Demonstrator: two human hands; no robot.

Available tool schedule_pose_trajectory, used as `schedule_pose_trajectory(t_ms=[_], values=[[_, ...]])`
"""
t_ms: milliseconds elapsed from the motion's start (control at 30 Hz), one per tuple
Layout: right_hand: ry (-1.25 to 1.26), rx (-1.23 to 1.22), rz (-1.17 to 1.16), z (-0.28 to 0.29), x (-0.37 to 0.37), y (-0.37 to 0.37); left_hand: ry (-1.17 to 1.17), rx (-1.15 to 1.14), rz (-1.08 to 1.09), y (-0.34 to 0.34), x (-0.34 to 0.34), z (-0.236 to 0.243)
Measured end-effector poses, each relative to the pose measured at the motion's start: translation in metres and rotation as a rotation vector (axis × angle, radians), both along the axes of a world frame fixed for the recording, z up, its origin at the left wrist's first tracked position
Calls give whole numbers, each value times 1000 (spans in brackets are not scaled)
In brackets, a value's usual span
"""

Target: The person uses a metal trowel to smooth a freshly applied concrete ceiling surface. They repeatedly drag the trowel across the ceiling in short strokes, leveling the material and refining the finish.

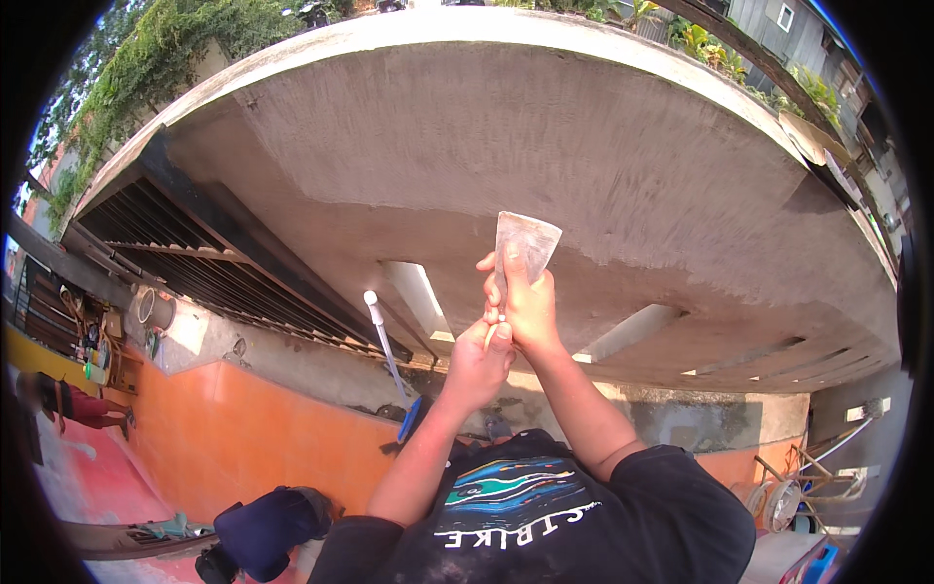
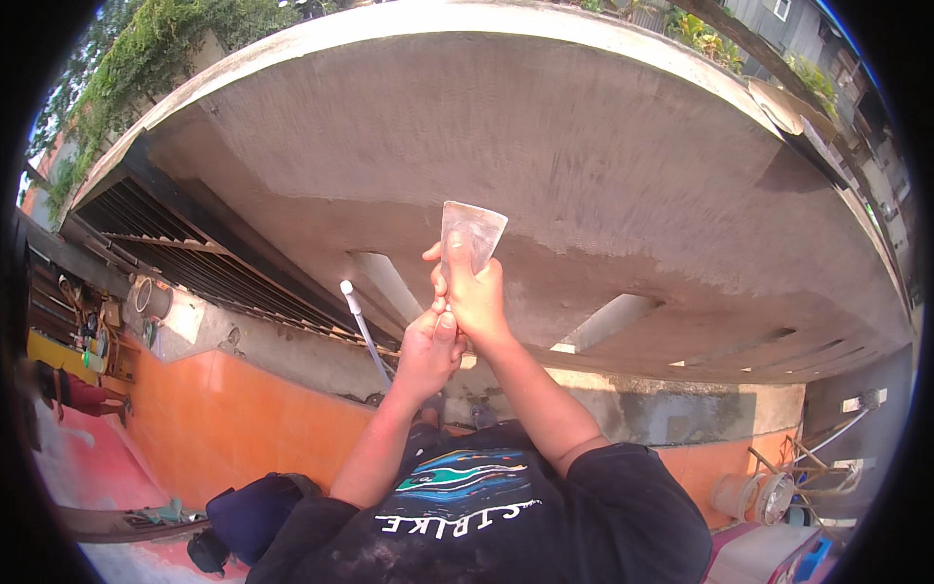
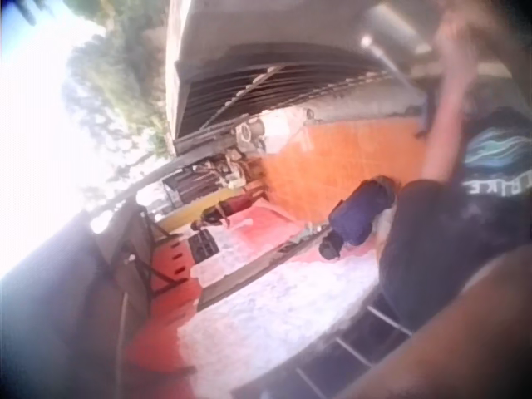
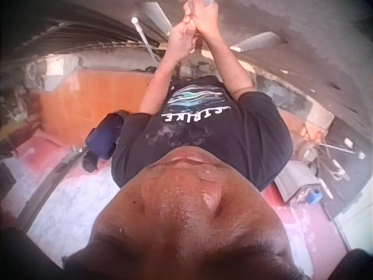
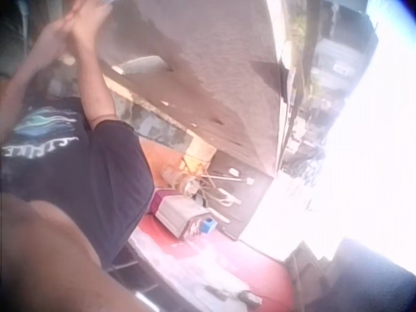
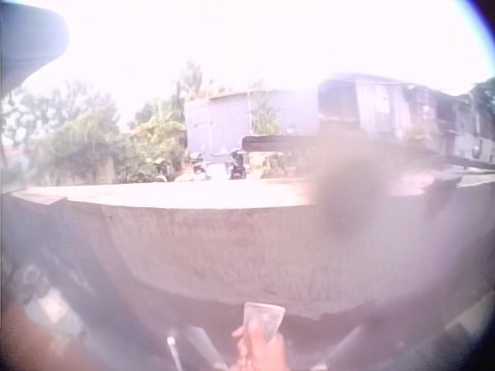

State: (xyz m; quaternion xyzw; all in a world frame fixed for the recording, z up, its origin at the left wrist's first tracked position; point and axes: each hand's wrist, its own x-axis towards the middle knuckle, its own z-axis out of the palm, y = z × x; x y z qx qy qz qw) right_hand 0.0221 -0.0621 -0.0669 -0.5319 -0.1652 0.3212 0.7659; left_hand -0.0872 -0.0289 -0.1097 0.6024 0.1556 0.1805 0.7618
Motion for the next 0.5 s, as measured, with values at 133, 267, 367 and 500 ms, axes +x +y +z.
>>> schedule_pose_trajectory(t_ms=[133, 267, 367, 500], values=[[55, -73, -2, -1, -3, -7, 37, -123, -103, -6, -4, -7], [100, -142, -22, -17, -10, -11, 106, -47, -108, -8, -13, -24], [92, -121, -34, -25, -4, -6, 84, -64, -106, -2, -9, -36], [70, -64, -44, -27, 1, -3, 87, -89, -132, 5, -2, -44]])
